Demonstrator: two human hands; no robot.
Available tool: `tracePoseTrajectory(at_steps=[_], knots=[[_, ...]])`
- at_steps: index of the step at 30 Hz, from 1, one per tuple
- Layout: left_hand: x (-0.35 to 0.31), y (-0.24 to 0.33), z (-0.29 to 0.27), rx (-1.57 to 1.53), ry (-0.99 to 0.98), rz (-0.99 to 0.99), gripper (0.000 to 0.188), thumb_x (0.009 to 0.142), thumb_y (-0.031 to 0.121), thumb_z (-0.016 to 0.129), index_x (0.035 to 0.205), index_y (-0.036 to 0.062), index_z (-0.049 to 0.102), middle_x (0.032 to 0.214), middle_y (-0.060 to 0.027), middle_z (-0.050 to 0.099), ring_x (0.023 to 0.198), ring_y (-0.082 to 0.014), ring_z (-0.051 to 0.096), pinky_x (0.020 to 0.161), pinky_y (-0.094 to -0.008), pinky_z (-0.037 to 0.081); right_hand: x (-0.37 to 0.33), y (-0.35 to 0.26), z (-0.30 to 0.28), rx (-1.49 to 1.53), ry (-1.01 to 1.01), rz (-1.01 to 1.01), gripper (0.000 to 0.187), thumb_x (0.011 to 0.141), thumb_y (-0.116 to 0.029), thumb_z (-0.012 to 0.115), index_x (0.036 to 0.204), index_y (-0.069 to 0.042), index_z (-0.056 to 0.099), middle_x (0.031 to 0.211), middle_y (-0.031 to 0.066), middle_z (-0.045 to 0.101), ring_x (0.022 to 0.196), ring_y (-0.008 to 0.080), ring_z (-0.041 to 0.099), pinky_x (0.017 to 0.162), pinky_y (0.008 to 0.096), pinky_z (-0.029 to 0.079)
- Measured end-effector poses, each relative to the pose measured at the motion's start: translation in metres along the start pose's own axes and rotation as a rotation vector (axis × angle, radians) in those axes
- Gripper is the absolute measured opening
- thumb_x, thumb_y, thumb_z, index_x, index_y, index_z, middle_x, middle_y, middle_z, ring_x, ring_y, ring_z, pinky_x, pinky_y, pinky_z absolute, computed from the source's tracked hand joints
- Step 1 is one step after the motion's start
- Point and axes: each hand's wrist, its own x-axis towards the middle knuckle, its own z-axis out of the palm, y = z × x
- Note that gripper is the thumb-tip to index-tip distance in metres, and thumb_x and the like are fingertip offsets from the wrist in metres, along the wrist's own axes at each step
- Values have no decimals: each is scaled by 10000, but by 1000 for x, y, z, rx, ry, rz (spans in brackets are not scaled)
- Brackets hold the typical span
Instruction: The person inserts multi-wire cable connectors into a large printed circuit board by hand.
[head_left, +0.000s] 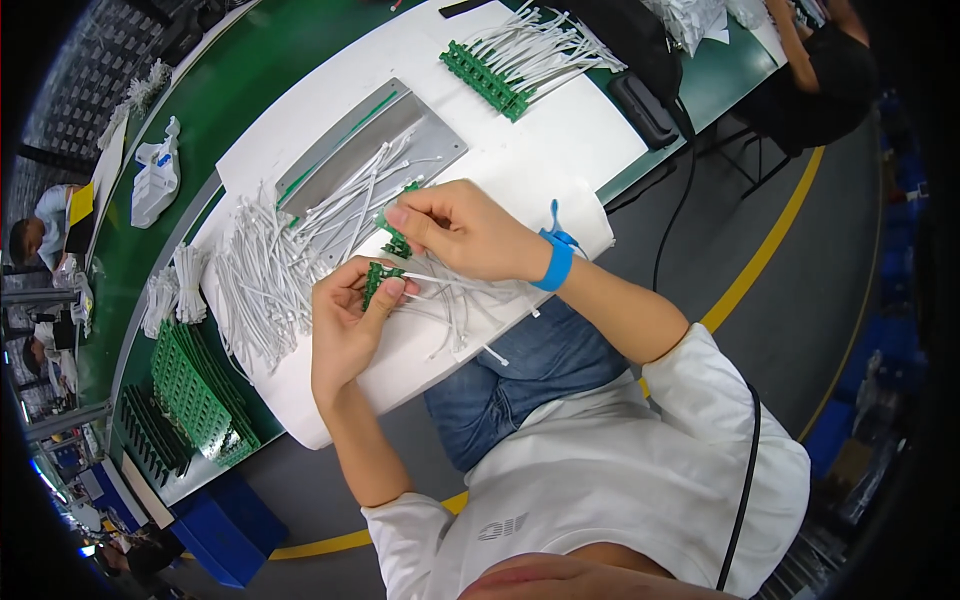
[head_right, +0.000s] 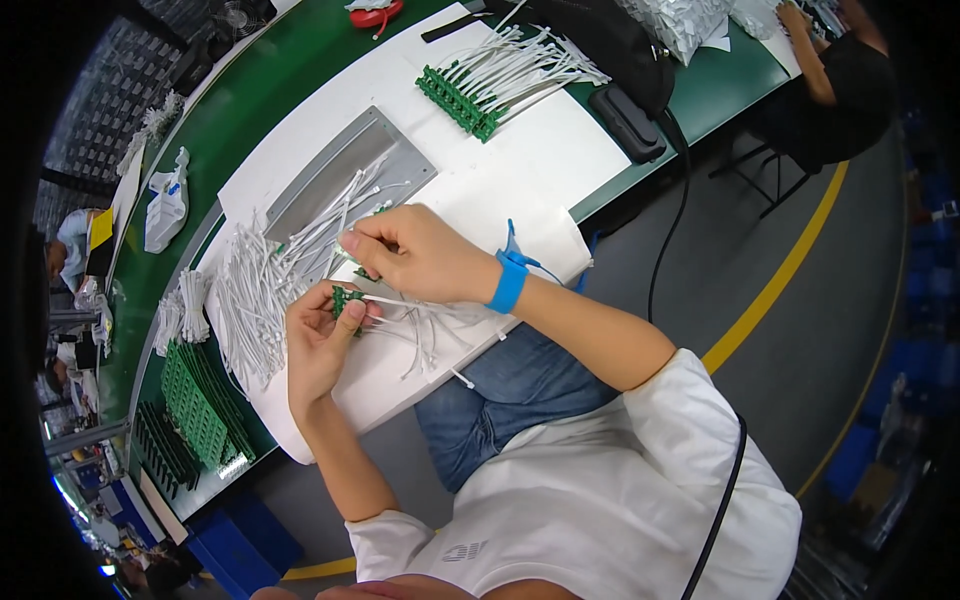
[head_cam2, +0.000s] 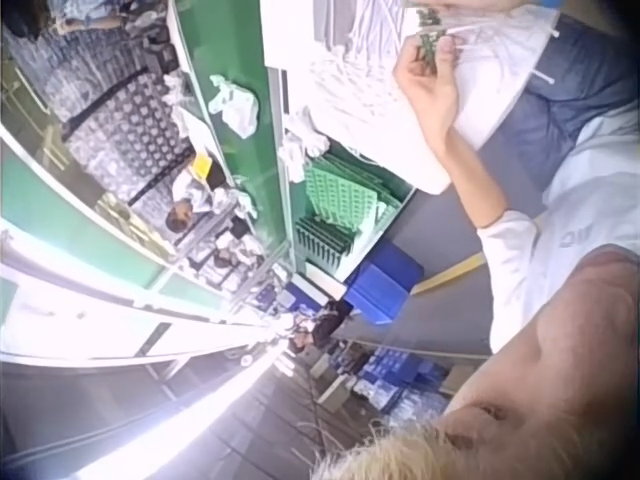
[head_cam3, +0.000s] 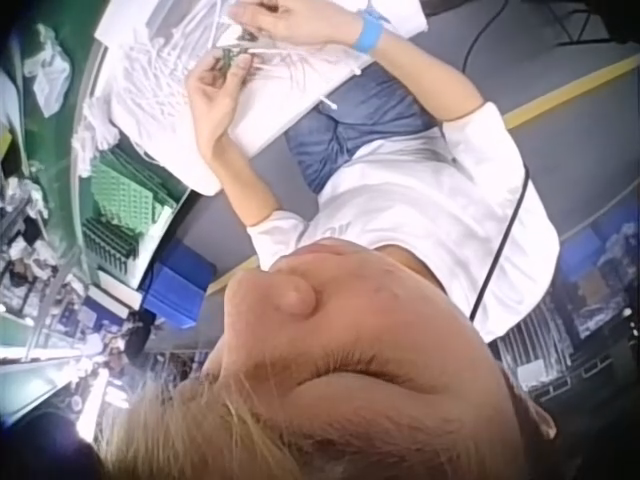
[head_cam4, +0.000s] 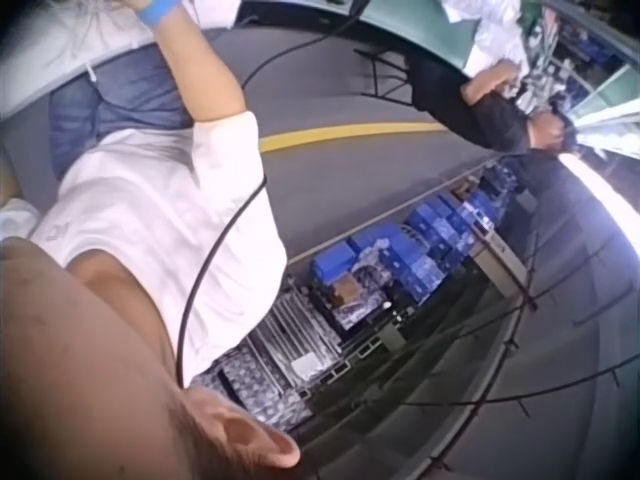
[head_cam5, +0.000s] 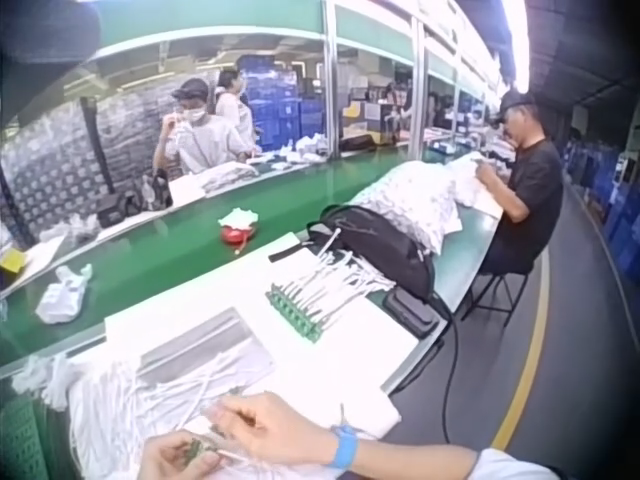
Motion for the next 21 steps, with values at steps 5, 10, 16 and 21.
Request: tracePoseTrajectory(at_steps=[5,10,16,21], knots=[[-1,2,6,146,145,111,168,1011,132,589,1007,-31,629,822,-38,644,753,-105,587,722,-244,476,6,12,-7,-819,172,-389,337,953,-263,656,723,-38,556,613,93,550,526,204,546,505,325,411],[-7,11,18,465,223,176,133,1028,117,526,1075,17,600,749,-51,575,673,-113,511,634,-263,428,1,-1,-11,-538,186,-239,351,923,-324,691,725,-68,555,612,79,554,547,249,577,519,347,437],[-2,14,24,260,217,201,276,1001,51,557,1264,4,490,849,-30,609,746,-83,509,678,-245,416,-4,0,-3,-435,-167,-278,325,967,-271,631,743,-45,566,618,82,539,537,253,545,520,359,416],[-3,-5,-5,21,-22,83,186,984,99,634,1122,-23,618,940,-19,635,809,-53,532,721,-201,419,-3,4,0,-326,-107,-289,312,970,-241,613,754,-17,592,611,91,534,544,271,537,532,375,418]])
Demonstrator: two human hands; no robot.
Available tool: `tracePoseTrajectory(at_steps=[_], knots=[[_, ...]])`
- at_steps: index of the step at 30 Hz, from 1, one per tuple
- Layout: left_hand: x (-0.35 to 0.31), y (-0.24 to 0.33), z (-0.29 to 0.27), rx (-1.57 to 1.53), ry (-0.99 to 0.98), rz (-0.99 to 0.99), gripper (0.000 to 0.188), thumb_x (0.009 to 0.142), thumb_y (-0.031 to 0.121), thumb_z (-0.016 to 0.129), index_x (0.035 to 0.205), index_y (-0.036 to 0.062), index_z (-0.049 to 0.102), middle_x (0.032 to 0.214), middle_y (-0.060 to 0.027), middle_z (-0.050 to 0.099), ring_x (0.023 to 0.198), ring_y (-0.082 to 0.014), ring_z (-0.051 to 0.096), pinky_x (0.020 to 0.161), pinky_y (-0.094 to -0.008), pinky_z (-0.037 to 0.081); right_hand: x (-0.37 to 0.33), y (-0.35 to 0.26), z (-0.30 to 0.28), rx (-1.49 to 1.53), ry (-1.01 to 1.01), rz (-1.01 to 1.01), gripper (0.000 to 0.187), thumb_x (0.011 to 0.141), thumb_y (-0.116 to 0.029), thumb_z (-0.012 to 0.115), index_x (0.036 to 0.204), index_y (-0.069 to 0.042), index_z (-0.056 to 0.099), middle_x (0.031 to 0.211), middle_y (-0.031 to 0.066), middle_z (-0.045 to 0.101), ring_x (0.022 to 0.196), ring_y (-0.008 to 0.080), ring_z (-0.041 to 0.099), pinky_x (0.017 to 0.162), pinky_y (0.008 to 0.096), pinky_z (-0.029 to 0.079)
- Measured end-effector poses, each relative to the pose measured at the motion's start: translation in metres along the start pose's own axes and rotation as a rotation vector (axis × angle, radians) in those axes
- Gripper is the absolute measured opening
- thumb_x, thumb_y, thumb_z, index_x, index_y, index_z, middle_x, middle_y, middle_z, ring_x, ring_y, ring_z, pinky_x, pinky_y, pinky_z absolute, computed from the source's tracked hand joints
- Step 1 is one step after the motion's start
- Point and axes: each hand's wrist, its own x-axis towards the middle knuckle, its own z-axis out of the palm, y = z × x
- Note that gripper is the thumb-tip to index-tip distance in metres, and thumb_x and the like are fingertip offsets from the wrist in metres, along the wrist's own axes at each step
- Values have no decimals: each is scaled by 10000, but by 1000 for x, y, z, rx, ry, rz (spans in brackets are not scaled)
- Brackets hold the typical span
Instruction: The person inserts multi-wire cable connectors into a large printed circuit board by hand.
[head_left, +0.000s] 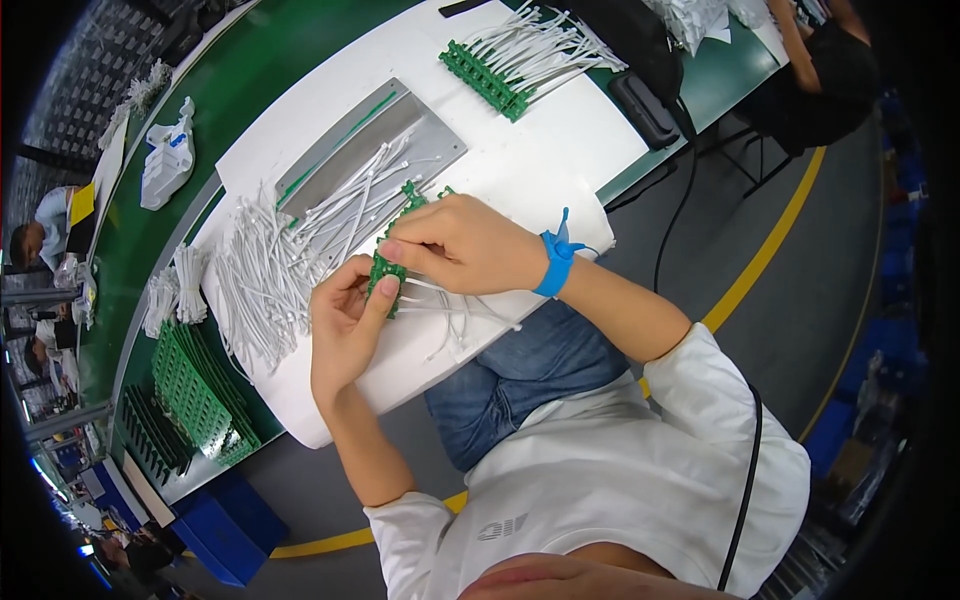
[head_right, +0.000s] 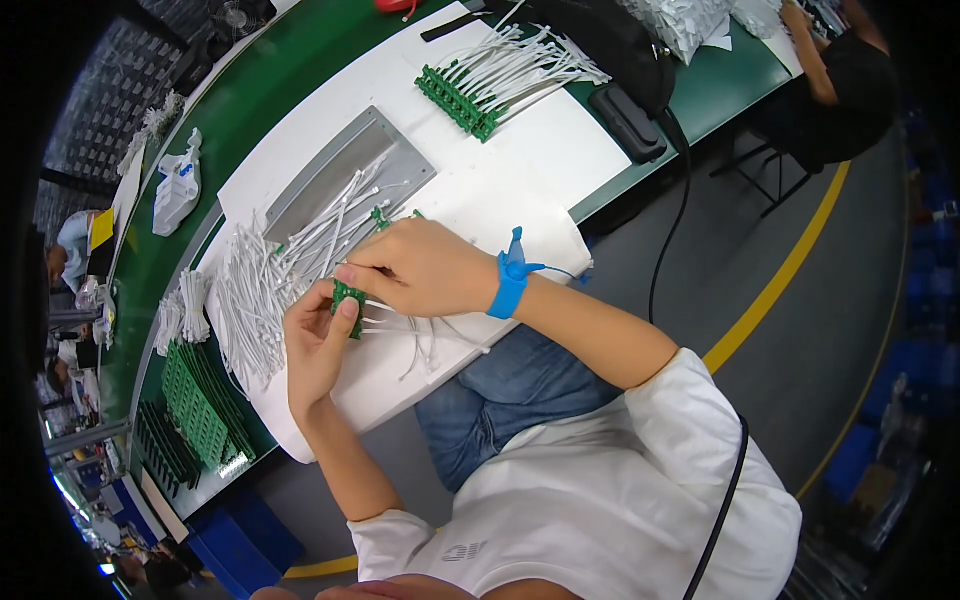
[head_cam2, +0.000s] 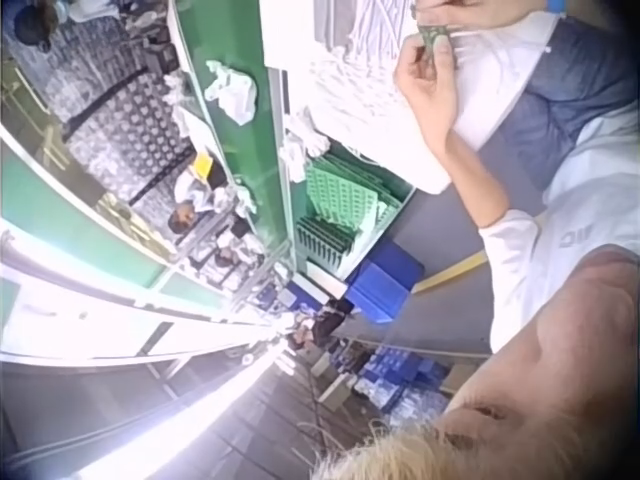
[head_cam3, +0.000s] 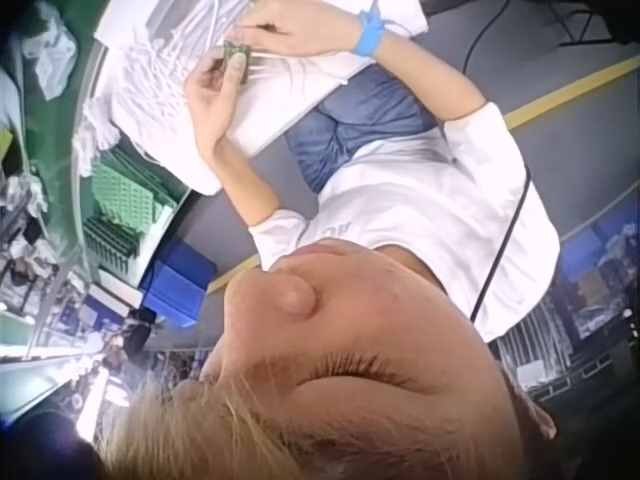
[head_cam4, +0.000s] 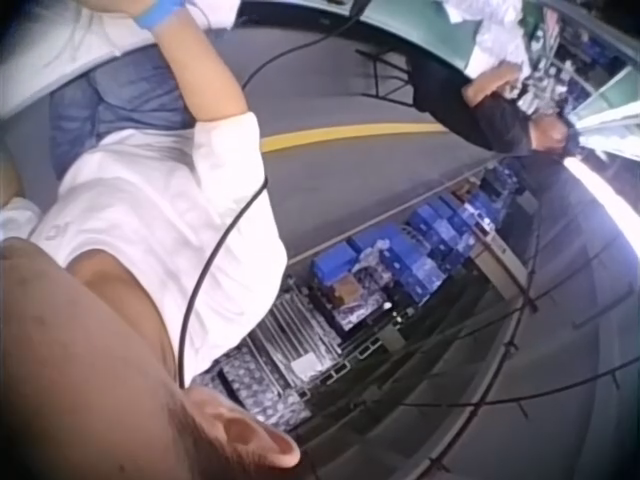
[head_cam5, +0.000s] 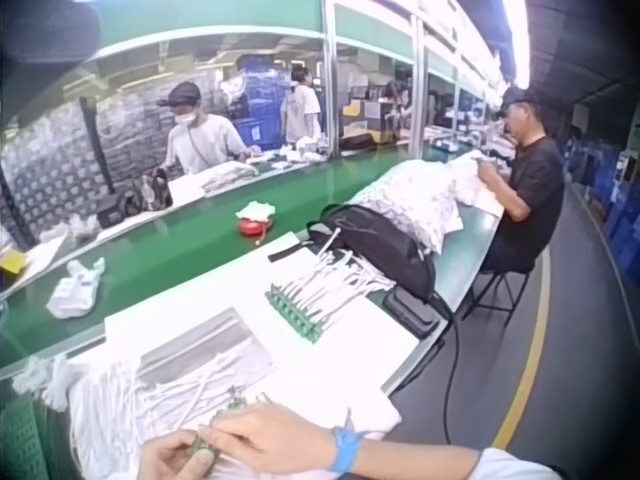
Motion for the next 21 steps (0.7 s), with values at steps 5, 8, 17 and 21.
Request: tracePoseTrajectory(at_steps=[5,8,17,21], knots=[[7,-1,17,-50,115,-49,140,977,111,652,987,-28,644,879,-26,646,761,-62,544,709,-212,431,1,0,-1,-254,27,-13,378,982,-241,603,684,-9,582,588,101,499,527,213,479,522,336,390],[6,-4,19,-8,129,13,154,970,125,665,953,-25,640,842,-27,645,746,-72,547,703,-218,430,4,1,-11,87,-177,171,444,1020,-311,564,683,-22,580,582,53,488,544,126,442,528,300,372],[0,-6,13,5,156,62,162,979,124,652,935,-28,622,833,-23,639,788,-79,575,730,-220,446,8,1,-10,134,-148,239,508,1031,-375,534,652,-38,561,594,31,527,554,159,453,546,312,383],[-11,-2,7,6,268,55,123,1013,123,593,1017,2,576,915,-22,602,844,-80,572,781,-224,448,3,3,-3,-569,-15,31,456,956,-428,601,708,-46,627,667,102,627,621,290,616,548,414,467]])
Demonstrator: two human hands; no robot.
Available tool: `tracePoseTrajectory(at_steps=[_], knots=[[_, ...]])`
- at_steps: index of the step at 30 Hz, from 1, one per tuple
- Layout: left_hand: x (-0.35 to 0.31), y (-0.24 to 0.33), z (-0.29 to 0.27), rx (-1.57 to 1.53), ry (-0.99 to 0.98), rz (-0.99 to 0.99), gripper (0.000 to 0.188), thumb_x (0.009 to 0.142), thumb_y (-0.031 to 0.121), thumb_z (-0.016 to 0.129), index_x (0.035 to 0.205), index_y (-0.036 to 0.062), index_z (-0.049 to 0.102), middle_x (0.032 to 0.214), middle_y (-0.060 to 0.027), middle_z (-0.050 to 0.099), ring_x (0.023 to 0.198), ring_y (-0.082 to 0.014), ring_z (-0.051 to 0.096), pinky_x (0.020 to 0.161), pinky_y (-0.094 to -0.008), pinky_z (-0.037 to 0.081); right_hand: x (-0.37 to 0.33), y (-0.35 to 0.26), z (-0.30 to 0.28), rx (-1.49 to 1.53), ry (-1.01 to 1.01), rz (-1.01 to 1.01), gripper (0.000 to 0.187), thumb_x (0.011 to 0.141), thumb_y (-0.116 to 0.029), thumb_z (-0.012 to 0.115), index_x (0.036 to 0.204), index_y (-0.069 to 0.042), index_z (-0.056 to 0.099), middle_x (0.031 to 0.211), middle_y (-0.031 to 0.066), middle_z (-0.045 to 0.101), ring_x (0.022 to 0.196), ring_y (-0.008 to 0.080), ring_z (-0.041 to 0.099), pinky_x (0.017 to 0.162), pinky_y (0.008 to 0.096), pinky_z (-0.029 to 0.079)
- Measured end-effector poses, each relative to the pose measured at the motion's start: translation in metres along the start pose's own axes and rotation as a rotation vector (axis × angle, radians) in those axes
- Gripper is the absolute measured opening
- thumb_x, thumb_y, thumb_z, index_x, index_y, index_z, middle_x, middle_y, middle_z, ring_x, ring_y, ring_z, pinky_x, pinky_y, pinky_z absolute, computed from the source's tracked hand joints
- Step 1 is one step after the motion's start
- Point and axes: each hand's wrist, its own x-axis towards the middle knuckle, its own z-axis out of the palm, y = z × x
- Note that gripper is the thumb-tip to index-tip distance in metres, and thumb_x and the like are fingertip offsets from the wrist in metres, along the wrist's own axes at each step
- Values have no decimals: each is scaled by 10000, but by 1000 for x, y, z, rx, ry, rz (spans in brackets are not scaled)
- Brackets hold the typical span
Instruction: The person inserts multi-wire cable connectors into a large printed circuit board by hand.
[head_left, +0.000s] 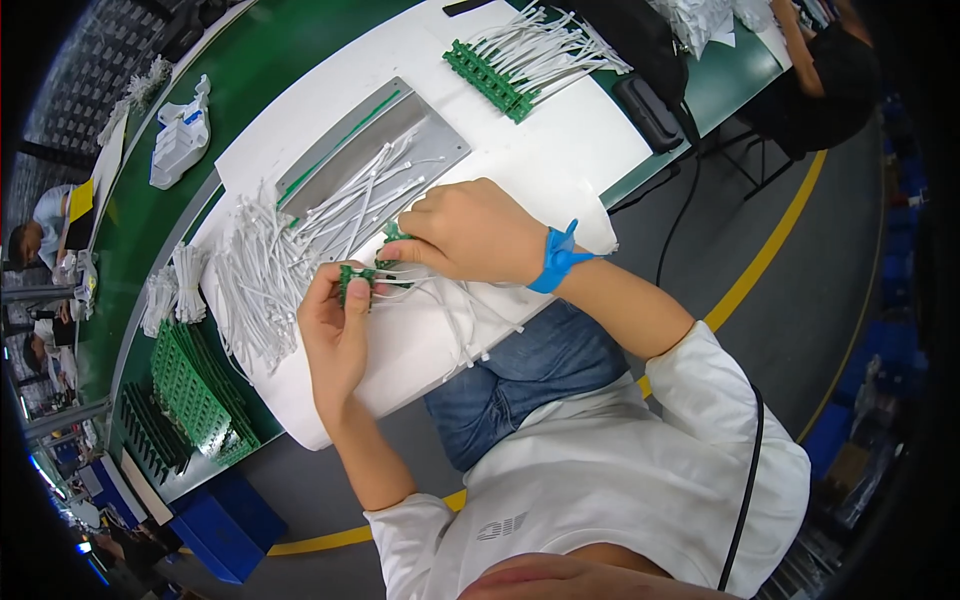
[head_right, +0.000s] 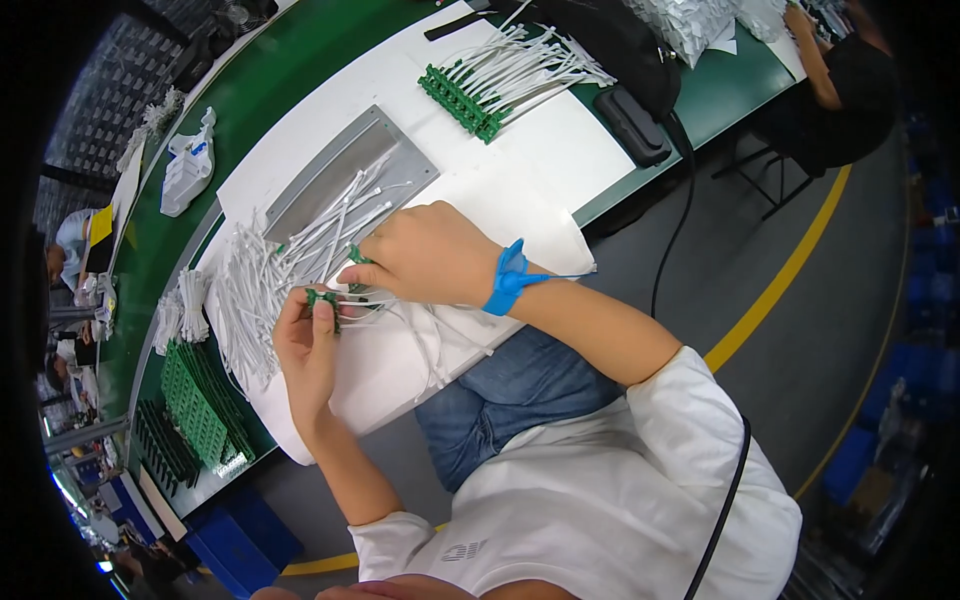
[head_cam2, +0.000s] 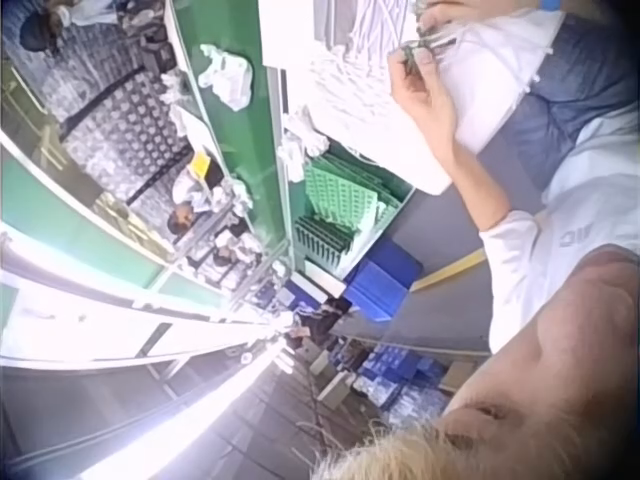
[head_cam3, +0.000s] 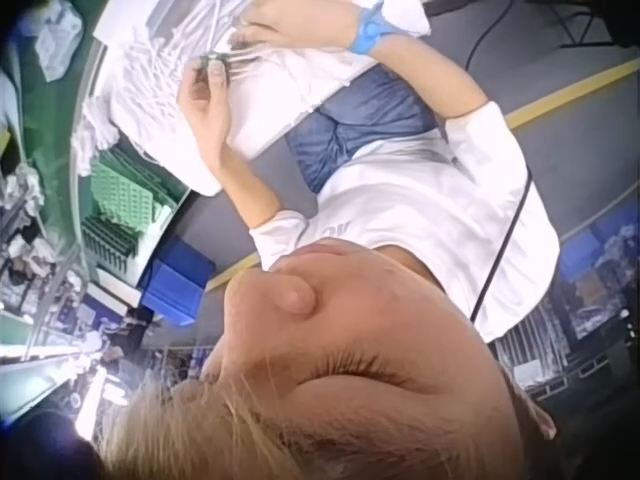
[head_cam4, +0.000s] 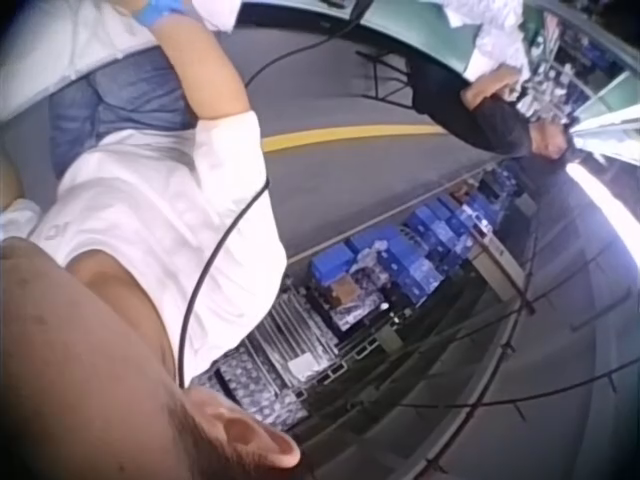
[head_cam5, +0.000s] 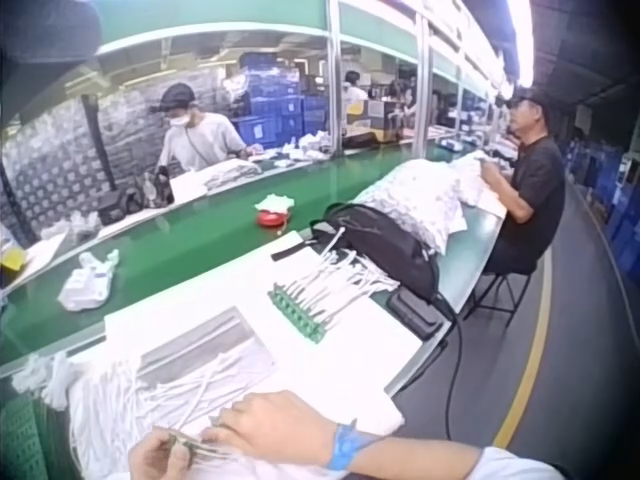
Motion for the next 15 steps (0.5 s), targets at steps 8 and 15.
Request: tracePoseTrajectory(at_steps=[8,15], knots=[[-22,12,-3,111,-102,-138,162,1056,183,507,1054,21,521,994,-59,632,834,-85,540,748,-233,448,-3,5,-15,-177,47,42,396,942,-399,613,760,-47,618,702,117,630,711,313,651,611,435,502],[1,17,10,-84,-126,-176,229,1088,225,425,1090,3,482,1254,-186,653,871,-148,661,720,-268,506,-30,7,-33,-21,81,325,411,918,-400,674,813,-6,617,652,139,587,617,304,599,562,410,452]])
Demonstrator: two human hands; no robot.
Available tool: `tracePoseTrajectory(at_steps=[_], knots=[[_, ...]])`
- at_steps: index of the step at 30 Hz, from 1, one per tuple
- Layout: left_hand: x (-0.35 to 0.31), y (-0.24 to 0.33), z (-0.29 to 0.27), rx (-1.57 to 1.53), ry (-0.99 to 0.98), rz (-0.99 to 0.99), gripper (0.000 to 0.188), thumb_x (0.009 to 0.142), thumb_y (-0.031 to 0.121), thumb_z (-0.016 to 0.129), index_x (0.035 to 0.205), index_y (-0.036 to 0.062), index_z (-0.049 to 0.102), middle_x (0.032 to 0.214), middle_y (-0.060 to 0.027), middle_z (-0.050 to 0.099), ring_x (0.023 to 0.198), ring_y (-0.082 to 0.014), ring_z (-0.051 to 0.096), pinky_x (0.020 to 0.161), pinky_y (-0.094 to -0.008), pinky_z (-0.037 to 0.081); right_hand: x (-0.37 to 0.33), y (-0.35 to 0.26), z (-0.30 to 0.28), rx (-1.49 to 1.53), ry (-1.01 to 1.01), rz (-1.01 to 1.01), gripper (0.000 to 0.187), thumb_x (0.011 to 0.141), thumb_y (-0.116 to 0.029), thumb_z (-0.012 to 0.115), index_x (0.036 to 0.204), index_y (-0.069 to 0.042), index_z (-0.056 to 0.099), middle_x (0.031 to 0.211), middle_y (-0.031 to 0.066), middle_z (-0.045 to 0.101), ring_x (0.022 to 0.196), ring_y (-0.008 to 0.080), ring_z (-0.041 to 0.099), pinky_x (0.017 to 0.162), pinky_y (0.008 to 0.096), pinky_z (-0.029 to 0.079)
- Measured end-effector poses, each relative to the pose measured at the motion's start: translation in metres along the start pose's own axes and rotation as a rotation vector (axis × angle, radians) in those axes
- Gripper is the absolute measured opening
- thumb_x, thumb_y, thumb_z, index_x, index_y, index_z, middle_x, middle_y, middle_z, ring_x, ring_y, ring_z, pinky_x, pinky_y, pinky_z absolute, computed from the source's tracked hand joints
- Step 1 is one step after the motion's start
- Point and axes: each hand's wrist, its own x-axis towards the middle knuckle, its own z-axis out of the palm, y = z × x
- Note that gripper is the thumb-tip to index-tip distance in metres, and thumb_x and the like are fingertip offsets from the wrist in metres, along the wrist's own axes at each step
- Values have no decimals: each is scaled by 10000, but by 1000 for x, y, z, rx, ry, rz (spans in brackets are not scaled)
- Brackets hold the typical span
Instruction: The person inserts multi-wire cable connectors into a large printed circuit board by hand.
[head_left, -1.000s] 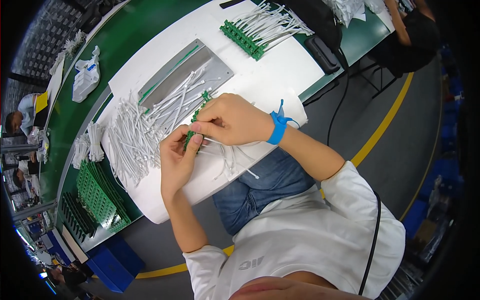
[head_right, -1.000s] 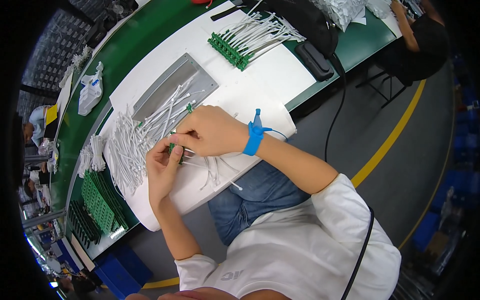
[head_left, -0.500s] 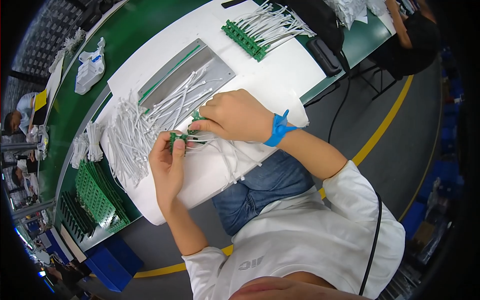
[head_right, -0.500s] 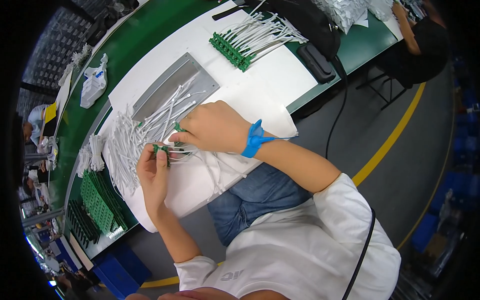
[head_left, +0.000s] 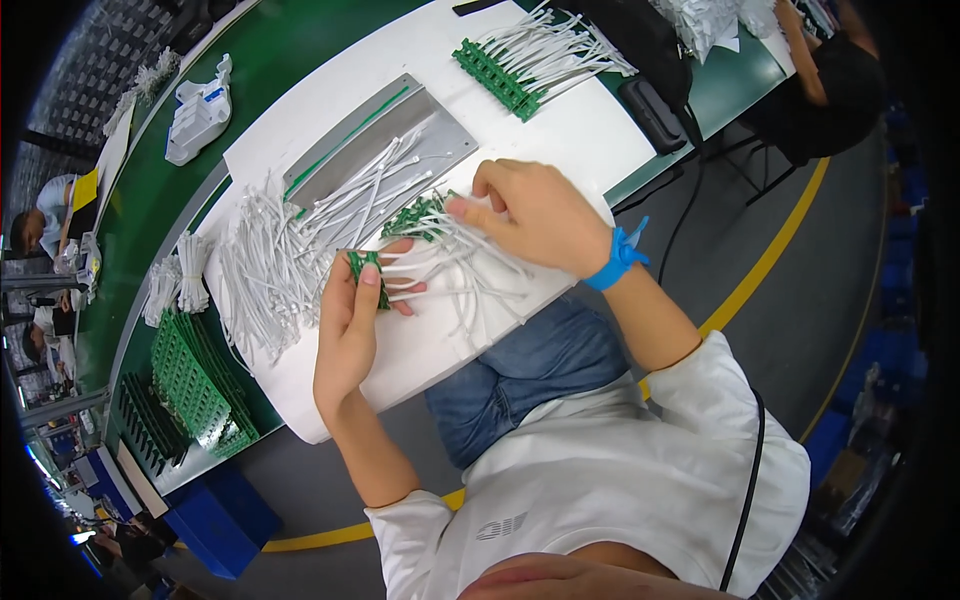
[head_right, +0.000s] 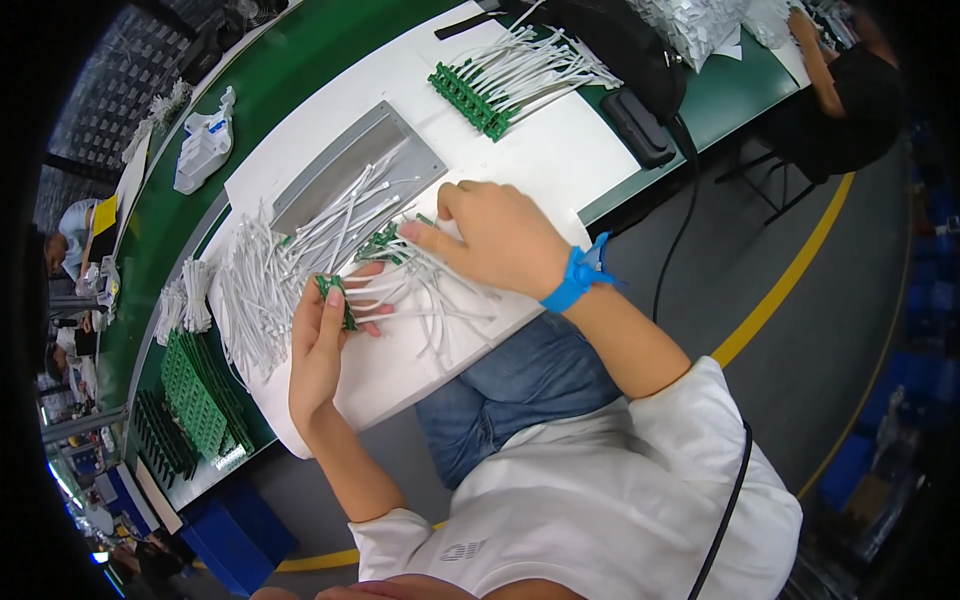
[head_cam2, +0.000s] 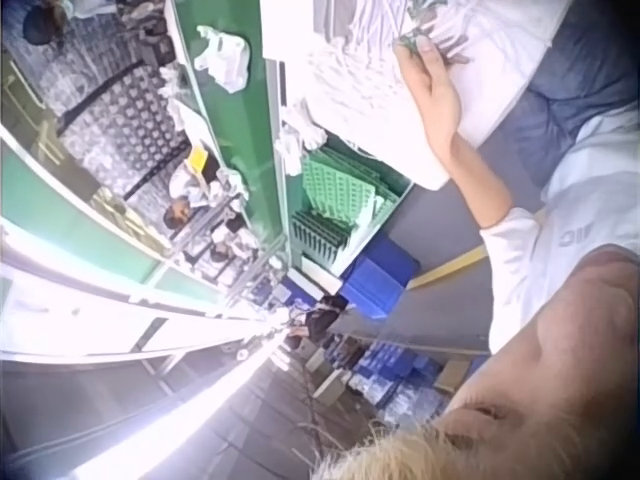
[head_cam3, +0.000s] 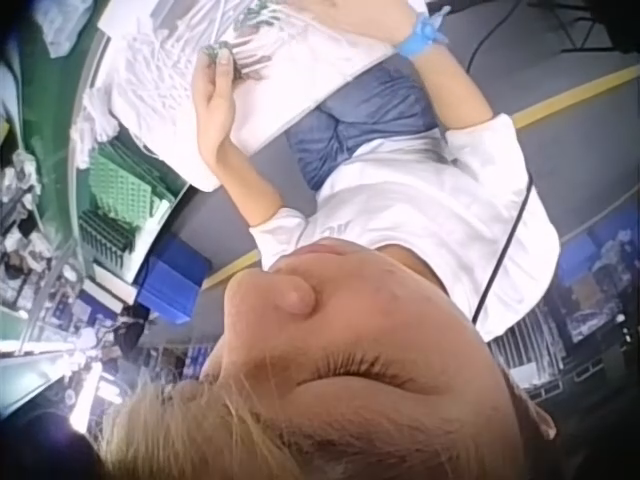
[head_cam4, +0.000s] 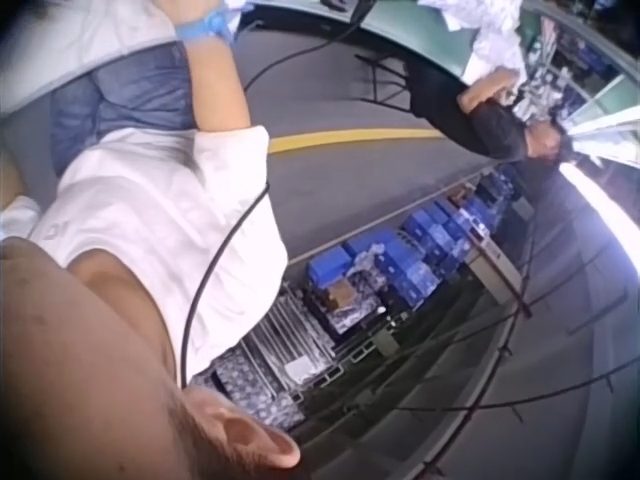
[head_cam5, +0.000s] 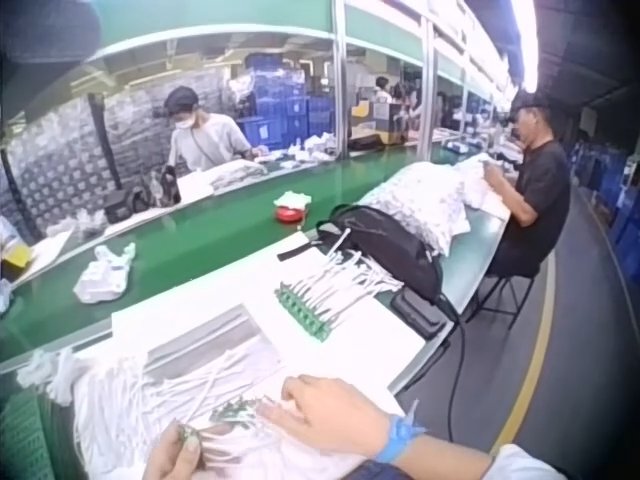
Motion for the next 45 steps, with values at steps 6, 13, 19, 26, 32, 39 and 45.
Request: tracePoseTrajectory(at_steps=[6,13,19,26,32,39,45], knots=[[-6,0,-4,101,44,37,185,1049,196,524,1072,13,510,1141,-157,688,815,-150,677,662,-248,499,-9,-6,12,115,115,44,470,881,-433,724,881,35,673,726,163,637,649,306,618,592,373,489],[-2,-4,1,97,69,57,342,956,50,654,1285,-24,594,960,-44,653,770,-75,596,659,-209,467,-6,-24,6,103,241,-138,341,902,-337,703,900,0,652,723,126,635,637,263,623,576,363,476],[0,-8,11,11,-14,74,224,976,28,617,1179,-56,579,1007,-65,657,857,-82,601,781,-226,485,0,-25,27,279,-70,-233,290,953,-264,634,765,-62,543,646,90,568,588,302,581,540,387,436],[5,-17,6,90,-15,67,106,974,45,632,1036,-36,601,931,-56,665,822,-77,598,759,-222,483,3,-21,36,312,-80,-294,296,958,-243,624,749,-49,546,645,126,577,582,320,574,538,405,421],[10,-32,2,-6,17,121,105,954,64,672,968,-34,636,827,-45,670,724,-69,582,684,-210,478,11,-17,35,595,-230,-277,289,976,-197,597,763,-10,543,584,132,518,503,274,471,516,367,381],[13,-37,-4,-73,19,141,120,943,60,685,981,-47,645,839,-78,687,737,-97,614,707,-233,512,16,-15,44,699,-342,-213,332,1019,-221,562,772,-1,522,607,66,486,558,129,398,520,312,349],[11,-34,-1,-96,26,132,141,942,62,685,1015,-54,653,863,-84,690,756,-115,627,724,-249,524,17,-21,42,895,-244,-91,266,980,-204,632,803,-9,592,616,34,517,563,95,424,532,279,376]])
